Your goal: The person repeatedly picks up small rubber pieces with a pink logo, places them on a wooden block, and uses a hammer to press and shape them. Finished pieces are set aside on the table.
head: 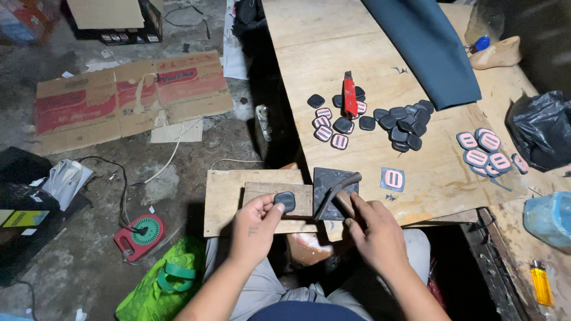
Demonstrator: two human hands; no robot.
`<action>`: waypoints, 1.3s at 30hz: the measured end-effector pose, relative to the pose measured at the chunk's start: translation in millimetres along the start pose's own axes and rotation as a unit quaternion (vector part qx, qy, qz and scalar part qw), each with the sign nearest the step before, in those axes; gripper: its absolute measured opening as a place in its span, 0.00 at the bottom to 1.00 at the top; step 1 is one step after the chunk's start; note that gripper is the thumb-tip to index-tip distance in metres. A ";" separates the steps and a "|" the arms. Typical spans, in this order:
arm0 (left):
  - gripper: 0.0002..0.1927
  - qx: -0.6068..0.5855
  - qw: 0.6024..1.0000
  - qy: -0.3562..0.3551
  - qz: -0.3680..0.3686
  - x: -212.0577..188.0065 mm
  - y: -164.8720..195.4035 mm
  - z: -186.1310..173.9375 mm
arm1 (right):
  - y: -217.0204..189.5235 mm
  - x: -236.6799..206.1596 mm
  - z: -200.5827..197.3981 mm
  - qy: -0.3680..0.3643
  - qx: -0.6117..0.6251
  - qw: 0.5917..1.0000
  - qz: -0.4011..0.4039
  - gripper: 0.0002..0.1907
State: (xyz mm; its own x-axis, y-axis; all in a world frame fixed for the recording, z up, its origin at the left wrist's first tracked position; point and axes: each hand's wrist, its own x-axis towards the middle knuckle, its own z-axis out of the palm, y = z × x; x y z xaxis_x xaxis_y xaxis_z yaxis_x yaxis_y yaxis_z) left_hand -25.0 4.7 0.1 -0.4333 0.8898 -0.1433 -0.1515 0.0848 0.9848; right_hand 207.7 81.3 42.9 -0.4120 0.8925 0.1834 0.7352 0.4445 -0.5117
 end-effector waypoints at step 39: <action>0.08 -0.235 0.964 -0.102 -0.072 -42.5 37.2 5.9 | 3.5 -36.0 -22.7 0.015 0.239 0.971 -0.014 0.22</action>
State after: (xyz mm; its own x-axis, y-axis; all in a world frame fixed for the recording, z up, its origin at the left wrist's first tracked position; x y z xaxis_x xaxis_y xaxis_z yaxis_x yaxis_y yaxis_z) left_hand -7.0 -27.3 43.4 -0.2005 0.9580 -0.2051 -0.6031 0.0443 0.7964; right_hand 237.3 52.5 53.5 -0.4073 0.8855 0.2236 0.3873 0.3892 -0.8358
